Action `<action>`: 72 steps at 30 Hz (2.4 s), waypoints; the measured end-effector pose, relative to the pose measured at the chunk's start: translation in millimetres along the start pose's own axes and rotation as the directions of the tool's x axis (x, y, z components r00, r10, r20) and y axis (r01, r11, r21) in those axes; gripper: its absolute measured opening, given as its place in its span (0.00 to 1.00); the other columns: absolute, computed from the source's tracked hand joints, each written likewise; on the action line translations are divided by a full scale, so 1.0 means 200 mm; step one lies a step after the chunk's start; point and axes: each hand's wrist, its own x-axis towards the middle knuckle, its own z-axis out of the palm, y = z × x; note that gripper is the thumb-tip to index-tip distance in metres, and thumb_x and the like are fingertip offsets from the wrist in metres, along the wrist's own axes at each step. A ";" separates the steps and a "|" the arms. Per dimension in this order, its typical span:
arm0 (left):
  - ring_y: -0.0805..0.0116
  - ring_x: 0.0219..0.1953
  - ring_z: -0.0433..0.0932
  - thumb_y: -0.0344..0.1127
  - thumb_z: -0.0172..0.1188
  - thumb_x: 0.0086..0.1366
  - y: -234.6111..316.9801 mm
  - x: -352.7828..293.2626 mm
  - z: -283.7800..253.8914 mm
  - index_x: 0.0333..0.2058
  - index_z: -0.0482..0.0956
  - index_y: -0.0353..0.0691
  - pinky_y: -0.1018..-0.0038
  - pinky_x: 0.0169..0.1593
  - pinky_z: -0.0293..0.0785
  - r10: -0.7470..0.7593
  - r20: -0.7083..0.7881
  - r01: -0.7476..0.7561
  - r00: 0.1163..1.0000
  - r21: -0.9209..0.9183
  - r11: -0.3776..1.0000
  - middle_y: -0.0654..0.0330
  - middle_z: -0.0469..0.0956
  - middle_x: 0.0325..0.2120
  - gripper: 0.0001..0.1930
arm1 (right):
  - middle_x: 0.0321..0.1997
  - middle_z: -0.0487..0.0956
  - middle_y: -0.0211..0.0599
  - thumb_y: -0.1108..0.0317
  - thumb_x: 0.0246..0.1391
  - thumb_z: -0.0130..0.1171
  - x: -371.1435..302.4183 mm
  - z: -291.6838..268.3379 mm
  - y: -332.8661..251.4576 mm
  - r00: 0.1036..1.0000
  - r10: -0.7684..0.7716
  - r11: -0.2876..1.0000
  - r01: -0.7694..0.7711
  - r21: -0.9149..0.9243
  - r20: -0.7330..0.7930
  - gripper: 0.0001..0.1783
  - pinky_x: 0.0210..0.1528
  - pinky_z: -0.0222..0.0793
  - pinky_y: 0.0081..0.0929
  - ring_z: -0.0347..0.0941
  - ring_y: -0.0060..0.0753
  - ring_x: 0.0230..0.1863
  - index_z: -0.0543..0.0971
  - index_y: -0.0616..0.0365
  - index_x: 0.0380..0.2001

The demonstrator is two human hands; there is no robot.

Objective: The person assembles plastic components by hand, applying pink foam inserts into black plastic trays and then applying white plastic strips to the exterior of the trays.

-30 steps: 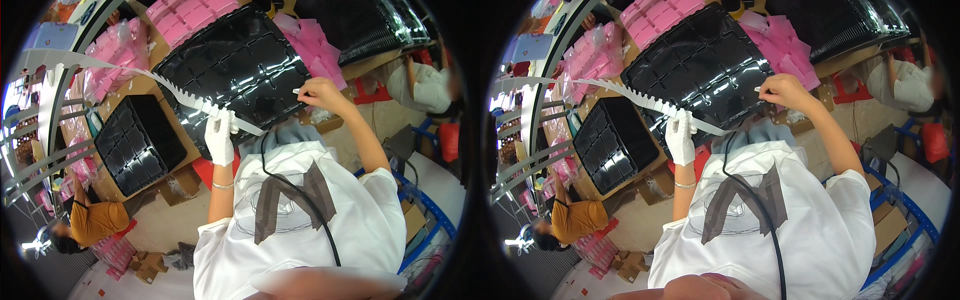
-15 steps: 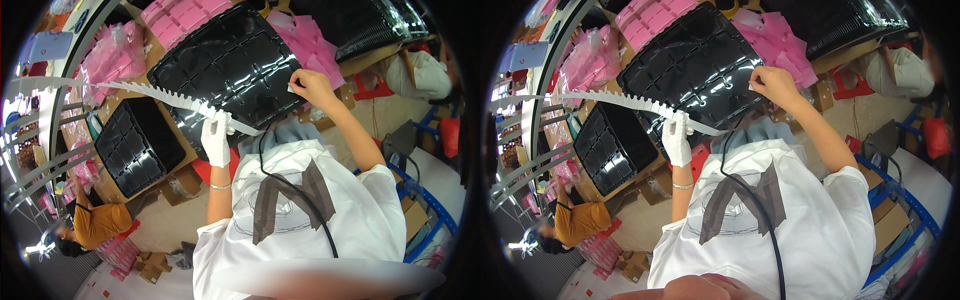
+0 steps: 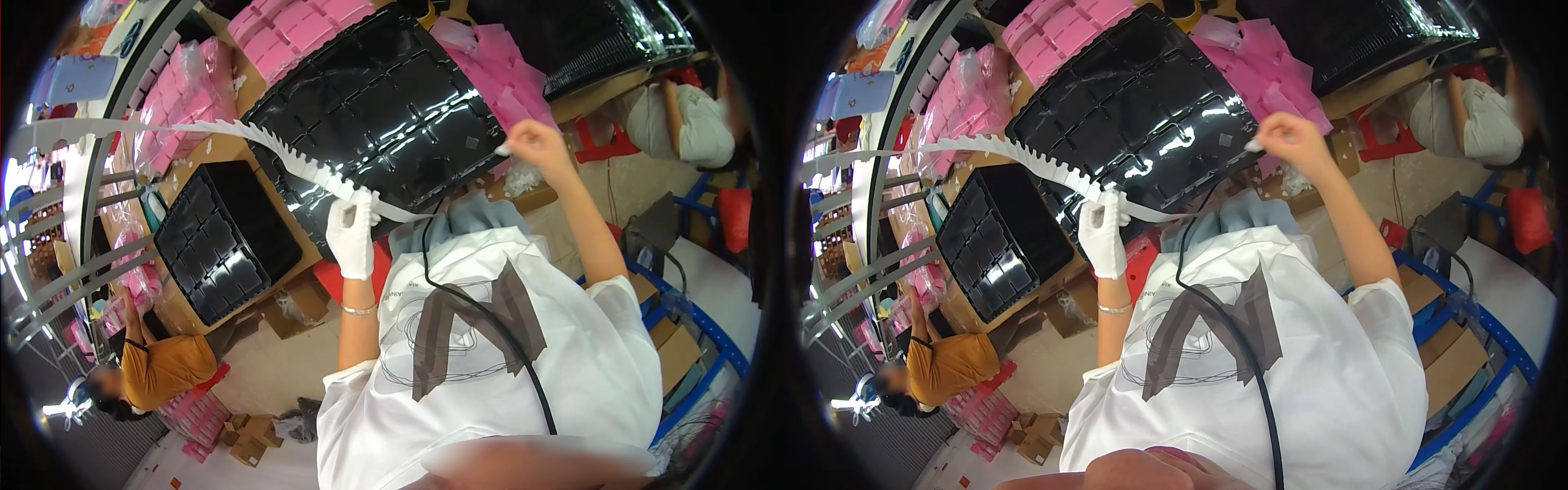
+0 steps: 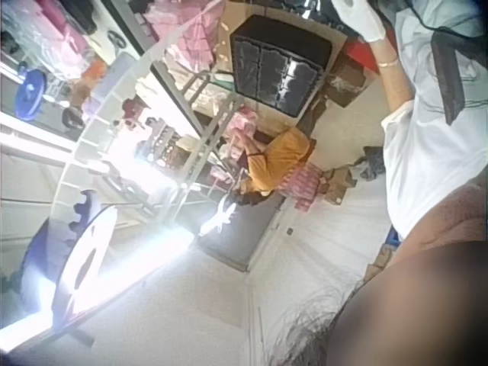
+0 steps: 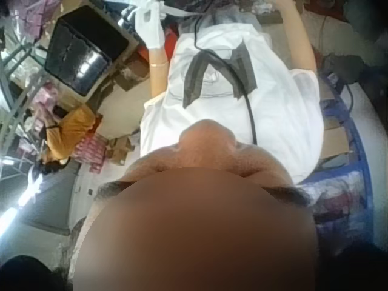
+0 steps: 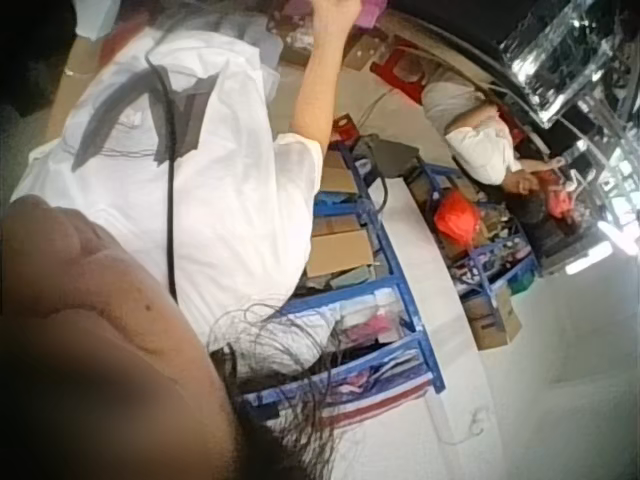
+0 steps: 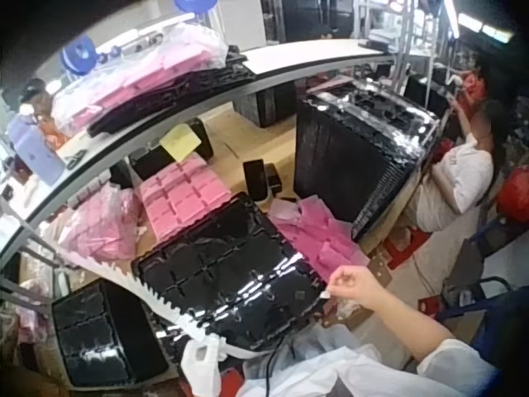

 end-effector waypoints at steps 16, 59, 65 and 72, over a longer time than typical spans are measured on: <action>0.73 0.22 0.68 0.29 0.73 0.54 0.02 -0.26 0.03 0.25 0.76 0.37 0.77 0.29 0.66 0.228 0.164 -0.280 0.960 0.614 0.738 0.63 0.73 0.22 0.11 | 0.37 0.80 0.56 0.62 0.57 0.55 -0.17 -0.89 1.55 0.390 0.602 0.733 -0.616 0.289 -0.697 0.14 0.50 0.73 0.45 0.78 0.54 0.44 0.81 0.62 0.37; 0.77 0.26 0.75 0.30 0.67 0.62 0.89 0.48 -0.13 0.36 0.83 0.38 0.81 0.31 0.70 0.552 0.316 -0.635 0.772 0.430 0.641 0.63 0.81 0.30 0.05 | 0.35 0.84 0.48 0.54 0.50 0.59 1.73 0.53 -2.11 0.566 -0.589 -0.412 0.403 -0.817 0.576 0.15 0.42 0.75 0.46 0.81 0.51 0.38 0.85 0.52 0.32; 0.72 0.23 0.72 0.30 0.67 0.61 0.90 0.52 -0.12 0.34 0.81 0.36 0.78 0.29 0.70 0.586 0.321 -0.665 0.744 0.449 0.597 0.60 0.77 0.26 0.05 | 0.30 0.84 0.45 0.59 0.45 0.64 1.69 0.57 -2.20 0.621 -0.535 -0.095 0.631 -0.770 0.574 0.13 0.38 0.75 0.42 0.81 0.48 0.33 0.85 0.56 0.27; 0.79 0.29 0.76 0.32 0.63 0.66 1.16 0.71 -0.03 0.40 0.83 0.34 0.80 0.36 0.76 0.529 0.382 -0.652 0.758 0.397 0.646 0.61 0.83 0.32 0.08 | 0.28 0.85 0.40 0.63 0.39 0.70 2.00 0.45 -2.28 0.670 -0.377 0.156 0.727 -0.669 0.640 0.12 0.33 0.74 0.34 0.81 0.35 0.31 0.85 0.58 0.28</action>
